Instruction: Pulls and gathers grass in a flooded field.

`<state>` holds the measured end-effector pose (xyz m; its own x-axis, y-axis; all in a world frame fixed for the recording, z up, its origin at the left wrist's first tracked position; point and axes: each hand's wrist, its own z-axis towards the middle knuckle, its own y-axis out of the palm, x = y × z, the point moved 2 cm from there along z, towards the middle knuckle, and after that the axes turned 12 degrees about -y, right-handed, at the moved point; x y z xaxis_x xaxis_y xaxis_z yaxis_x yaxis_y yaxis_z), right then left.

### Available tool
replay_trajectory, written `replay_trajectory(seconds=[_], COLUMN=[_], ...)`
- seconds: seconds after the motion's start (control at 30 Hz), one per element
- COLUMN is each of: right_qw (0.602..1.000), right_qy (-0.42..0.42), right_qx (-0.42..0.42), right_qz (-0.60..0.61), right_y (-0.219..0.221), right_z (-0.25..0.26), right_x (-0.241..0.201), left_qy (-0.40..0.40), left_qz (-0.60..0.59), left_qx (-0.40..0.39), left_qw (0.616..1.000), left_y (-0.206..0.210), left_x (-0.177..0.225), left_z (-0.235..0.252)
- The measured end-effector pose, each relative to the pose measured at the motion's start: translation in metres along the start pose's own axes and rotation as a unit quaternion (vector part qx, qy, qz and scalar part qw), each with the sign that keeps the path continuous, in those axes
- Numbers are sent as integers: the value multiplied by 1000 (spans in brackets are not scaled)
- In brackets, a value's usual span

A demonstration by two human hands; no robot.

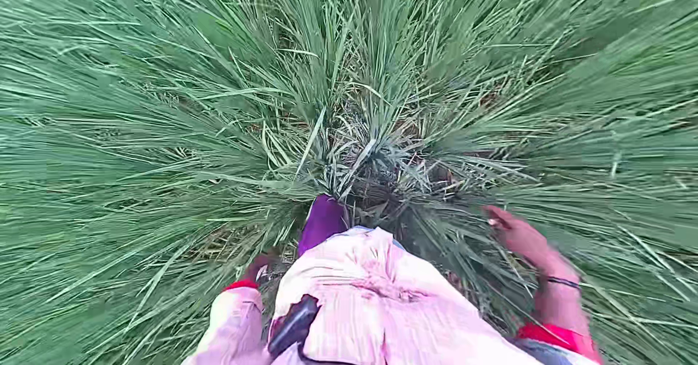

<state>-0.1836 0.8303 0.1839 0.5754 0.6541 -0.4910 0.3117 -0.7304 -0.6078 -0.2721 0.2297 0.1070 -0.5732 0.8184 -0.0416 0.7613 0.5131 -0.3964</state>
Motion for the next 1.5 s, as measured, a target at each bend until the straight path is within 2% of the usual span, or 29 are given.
replay_trajectory(seconds=[0.07, 0.1, 0.13, 0.2, 0.27, 0.33, 0.47, 0.67, 0.77, 0.9, 1.07, 1.23, 1.33, 1.5], right_qw=[999, 999, 998, 997, 998, 998, 998, 997, 996, 998, 998, 997, 998, 997], right_qy=[16, 16, 10, -9, -22, -27, 19, 43, 42, 30, 43, 78, 56, -21], right_qx=[-11, -19, -26, -33, -33, -32, -55, -64, -72, -37, -26, -4, -3, 2], right_qz=[-29, -40, -51, -64, -54, -42, -18, -29, -39, -29, -27, -15, -27, -73], right_y=[-7, -9, -11, -11, -4, 4, 22, 35, 35, 35, 38, 30, 22, 11], right_z=[9, 16, 25, 45, 65, 81, 95, 108, 116, 117, 89, 70, 85, 130], right_x=[-23, -38, -55, -94, -128, -159, -209, -247, -263, -275, -265, -260, -266, -295], left_qy=[24, 58, 84, 164, 185, 201, 228, 227, 235, 253, 317, 370, 382, 373], left_qz=[-27, 2, 60, 94, 53, 14, 0, -33, -43, -36, 9, 26, 7, -79], left_qx=[6, -9, -51, -146, -250, -306, -299, -246, -233, -245, -275, -255, -232, -186], left_qw=[999, 998, 993, 971, 949, 931, 927, 942, 943, 935, 907, 893, 895, 906], left_y=[-37, -54, -71, -97, -124, -157, -228, -297, -311, -316, -318, -318, -320, -326], left_x=[31, 50, 73, 112, 145, 172, 196, 176, 164, 166, 198, 224, 217, 167], left_z=[-18, -16, -6, 14, 13, 4, 13, 37, 38, 36, 34, 33, 32, 42])
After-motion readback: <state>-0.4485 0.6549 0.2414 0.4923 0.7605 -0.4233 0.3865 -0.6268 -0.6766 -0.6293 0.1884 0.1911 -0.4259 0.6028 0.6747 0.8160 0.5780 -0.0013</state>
